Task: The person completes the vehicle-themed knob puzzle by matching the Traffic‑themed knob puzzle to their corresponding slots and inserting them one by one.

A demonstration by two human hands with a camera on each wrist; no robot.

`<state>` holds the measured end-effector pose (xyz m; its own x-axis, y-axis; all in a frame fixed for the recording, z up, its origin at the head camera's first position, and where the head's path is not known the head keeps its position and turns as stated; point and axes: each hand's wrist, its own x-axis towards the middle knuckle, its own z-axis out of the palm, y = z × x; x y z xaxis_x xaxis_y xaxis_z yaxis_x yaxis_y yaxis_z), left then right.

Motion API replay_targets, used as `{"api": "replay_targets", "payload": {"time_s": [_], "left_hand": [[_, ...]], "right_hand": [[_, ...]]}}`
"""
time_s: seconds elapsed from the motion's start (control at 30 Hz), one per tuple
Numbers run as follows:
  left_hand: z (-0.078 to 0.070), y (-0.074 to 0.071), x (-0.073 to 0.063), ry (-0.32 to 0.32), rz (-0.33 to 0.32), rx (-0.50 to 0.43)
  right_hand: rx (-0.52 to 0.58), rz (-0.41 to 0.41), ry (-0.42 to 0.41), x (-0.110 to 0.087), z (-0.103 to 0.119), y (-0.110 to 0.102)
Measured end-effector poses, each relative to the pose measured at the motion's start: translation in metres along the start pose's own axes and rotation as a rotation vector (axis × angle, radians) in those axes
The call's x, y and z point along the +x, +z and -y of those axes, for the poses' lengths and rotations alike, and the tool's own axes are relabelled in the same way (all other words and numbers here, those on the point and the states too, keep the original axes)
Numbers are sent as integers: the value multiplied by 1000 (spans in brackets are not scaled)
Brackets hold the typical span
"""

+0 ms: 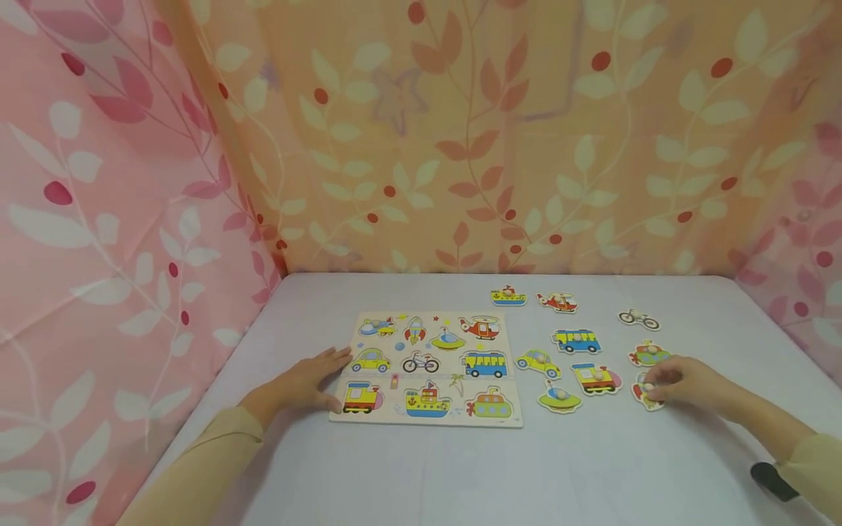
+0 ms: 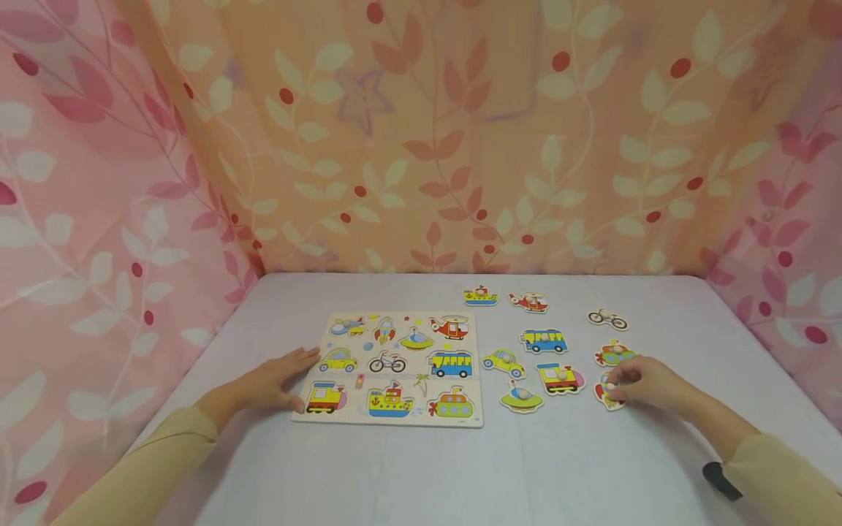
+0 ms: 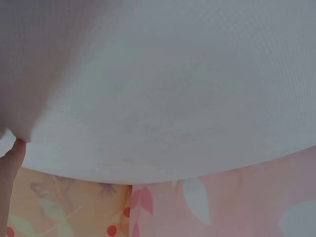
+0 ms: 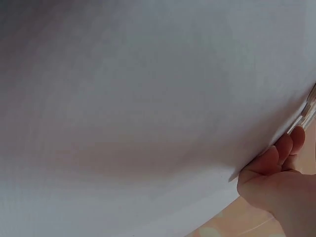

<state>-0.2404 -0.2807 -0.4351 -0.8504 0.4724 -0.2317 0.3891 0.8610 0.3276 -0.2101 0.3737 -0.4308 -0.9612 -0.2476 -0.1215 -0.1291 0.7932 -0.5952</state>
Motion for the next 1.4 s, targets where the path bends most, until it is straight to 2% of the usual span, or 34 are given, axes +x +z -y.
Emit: {"api": "replay_targets", "payload": {"time_s": [0.07, 0.4, 0.73, 0.97, 1.13, 1.4], "left_hand": [[0, -1, 0, 7, -4, -6], [-2, -1, 0, -7, 2, 3], [-5, 0, 0, -24, -1, -6], [-5, -2, 0, -10, 6, 4], [-5, -2, -1, -12, 10, -10], [-6, -2, -1, -17, 9, -11]], "right_hand": [[1, -7, 0, 0, -1, 0], [4, -7, 120, 0, 2, -10], [41, -33, 109, -4, 23, -22], [109, -25, 108, -4, 39, -24], [118, -39, 109, -1, 50, -24], [145, -19, 131, 3, 72, -21]]}}
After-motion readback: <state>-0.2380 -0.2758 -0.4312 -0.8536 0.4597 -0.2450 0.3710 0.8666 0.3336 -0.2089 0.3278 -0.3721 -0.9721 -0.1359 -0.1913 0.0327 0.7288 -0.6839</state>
